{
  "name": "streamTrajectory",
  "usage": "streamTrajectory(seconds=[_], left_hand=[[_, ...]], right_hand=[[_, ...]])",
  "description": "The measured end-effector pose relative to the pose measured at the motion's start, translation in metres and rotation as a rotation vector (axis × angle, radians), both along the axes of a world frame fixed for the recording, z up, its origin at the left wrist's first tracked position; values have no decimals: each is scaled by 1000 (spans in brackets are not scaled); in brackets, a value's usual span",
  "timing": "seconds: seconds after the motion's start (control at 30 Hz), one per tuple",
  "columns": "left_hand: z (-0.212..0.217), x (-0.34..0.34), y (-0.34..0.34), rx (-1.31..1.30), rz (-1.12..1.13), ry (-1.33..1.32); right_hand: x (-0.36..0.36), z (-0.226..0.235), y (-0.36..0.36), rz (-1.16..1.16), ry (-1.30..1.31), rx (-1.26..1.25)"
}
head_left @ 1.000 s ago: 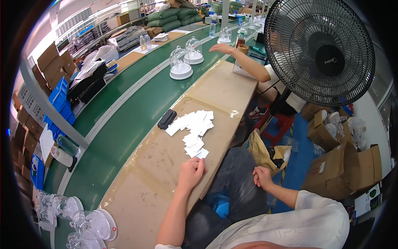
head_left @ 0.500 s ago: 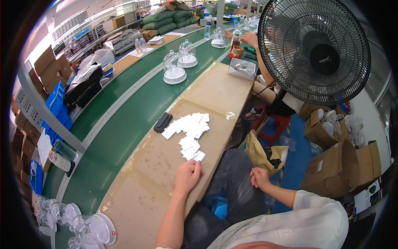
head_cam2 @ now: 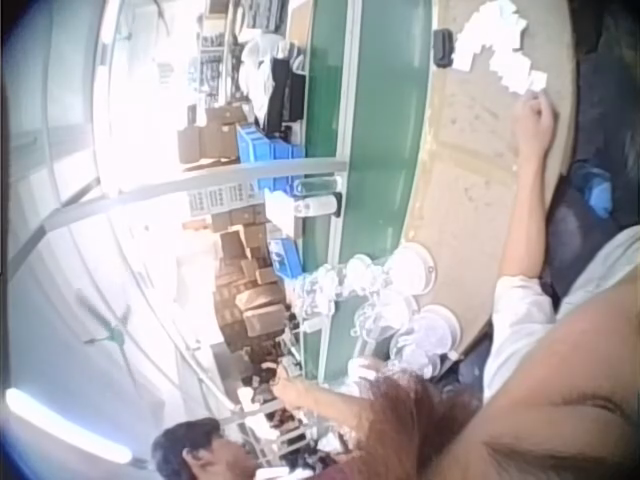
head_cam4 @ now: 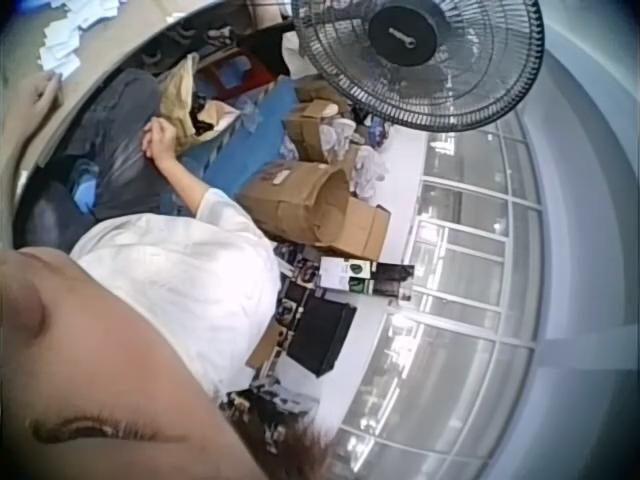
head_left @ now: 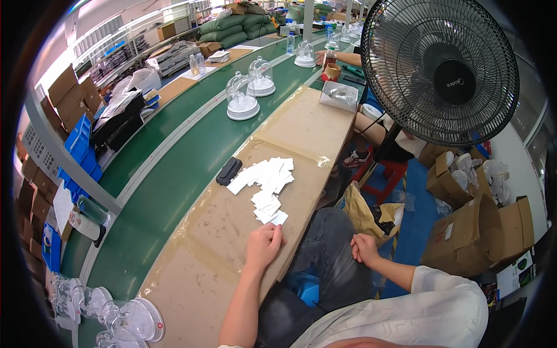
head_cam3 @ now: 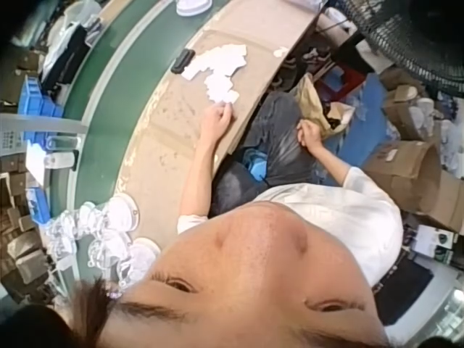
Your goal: Assembling battery covers onto the bases of LED lighting fixtures at an assembly line station.
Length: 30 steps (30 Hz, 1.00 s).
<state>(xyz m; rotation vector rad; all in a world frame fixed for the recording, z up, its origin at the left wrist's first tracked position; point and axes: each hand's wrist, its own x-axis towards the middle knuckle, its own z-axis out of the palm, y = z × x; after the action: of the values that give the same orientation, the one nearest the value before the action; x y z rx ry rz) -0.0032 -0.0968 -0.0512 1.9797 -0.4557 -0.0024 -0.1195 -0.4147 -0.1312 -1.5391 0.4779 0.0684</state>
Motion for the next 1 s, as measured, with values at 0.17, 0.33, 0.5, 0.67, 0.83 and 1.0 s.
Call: streamTrajectory(seconds=[0.17, 0.33, 0.5, 0.67, 0.83, 1.0], left_hand=[[2, -1, 0, -1, -3, -7], [1, -1, 0, 6, 3, -16], [1, 1, -2, 15, -4, 1], [-4, 2, 0, -5, -26, 7], [-3, 2, 0, 28, -27, 6], [-1, 1, -2, 16, -26, 38]], right_hand=[[-1, -1, -1, -3, -5, 9], [-1, 0, -2, -2, 3, 18], [0, 1, -1, -13, -2, 16], [-1, 3, 1, -2, -18, 24], [-1, 2, 0, -12, -18, 0], [-3, -1, 0, -4, -22, -40]])
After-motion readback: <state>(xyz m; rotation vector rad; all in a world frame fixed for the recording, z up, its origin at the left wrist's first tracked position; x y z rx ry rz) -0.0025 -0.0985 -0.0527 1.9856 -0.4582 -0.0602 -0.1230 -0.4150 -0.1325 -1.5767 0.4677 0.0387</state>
